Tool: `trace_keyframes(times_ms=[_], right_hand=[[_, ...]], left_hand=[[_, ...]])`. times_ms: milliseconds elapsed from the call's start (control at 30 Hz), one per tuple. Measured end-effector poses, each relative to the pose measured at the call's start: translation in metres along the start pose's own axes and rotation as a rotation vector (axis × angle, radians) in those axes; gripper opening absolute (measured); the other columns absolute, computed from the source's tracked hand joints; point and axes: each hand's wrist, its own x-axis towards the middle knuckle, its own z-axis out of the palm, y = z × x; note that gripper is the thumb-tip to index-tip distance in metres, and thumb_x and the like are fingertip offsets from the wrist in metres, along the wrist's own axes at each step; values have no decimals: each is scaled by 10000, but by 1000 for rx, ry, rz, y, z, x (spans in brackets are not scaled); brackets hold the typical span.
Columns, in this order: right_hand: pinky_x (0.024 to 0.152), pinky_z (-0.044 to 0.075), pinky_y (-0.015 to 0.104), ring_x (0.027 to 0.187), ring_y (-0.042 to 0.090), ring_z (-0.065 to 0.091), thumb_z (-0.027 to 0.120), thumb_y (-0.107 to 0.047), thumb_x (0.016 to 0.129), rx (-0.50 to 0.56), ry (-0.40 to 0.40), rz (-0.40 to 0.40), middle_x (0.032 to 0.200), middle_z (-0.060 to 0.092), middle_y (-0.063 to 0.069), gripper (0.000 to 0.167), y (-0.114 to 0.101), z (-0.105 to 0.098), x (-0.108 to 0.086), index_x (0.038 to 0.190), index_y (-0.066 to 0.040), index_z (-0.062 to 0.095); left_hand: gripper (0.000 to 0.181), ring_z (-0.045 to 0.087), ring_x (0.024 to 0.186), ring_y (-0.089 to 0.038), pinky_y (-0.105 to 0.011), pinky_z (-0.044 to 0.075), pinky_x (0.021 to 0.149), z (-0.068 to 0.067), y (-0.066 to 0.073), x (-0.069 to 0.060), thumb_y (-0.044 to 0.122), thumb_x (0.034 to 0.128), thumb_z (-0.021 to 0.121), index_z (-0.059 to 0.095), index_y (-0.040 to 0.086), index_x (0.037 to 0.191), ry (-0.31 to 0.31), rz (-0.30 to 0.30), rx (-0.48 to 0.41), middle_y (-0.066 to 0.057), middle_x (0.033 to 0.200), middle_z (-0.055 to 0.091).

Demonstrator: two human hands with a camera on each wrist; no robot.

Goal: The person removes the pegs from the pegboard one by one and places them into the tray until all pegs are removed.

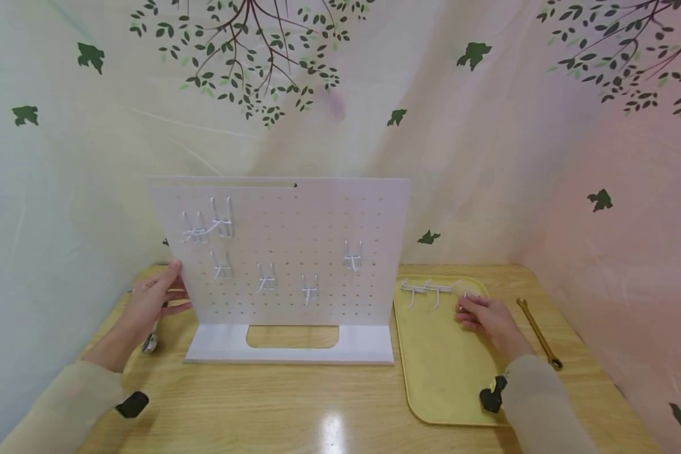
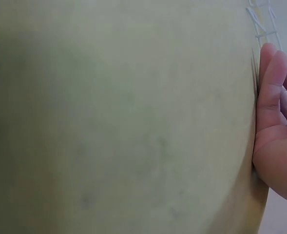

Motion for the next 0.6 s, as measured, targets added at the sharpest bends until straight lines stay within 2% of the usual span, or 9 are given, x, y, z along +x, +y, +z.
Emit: trace_keyframes(times_ms=[200, 333, 467, 600], right_hand=[[658, 602, 218, 775, 90, 731, 640, -190, 1025, 8, 23, 19, 880, 738, -29, 100, 0, 1, 1, 1084, -110, 640], [678, 606, 225, 796, 84, 731, 653, -223, 1018, -29, 31, 24, 895, 737, -39, 345, 0, 2, 1, 1271, -25, 527], [694, 606, 225, 812, 75, 729, 645, -236, 1023, -64, 25, 22, 912, 734, -57, 632, -1, 3, 2, 1462, 86, 325], [698, 605, 221, 815, 67, 726, 616, -211, 1040, -72, 16, 17, 916, 731, -66, 695, -2, 3, 1, 1515, 105, 220]], left_hand=[[826, 630, 968, -186, -340, 616, 810, 0, 0, 0, 709, 955, 455, 600, -41, 1269, -2, 8, 7, -216, 1218, 562], [811, 628, 984, -206, -340, 614, 817, 0, 1, -2, 691, 969, 451, 599, -49, 1267, -6, 17, 4, -175, 1175, 589], [812, 631, 994, -218, -345, 614, 821, 0, 2, -2, 690, 970, 446, 595, -54, 1259, -9, 17, 5, -145, 1155, 601], [825, 628, 1003, -223, -349, 613, 826, 1, 2, -2, 694, 971, 437, 583, -58, 1275, -10, 16, 13, -165, 1179, 587]])
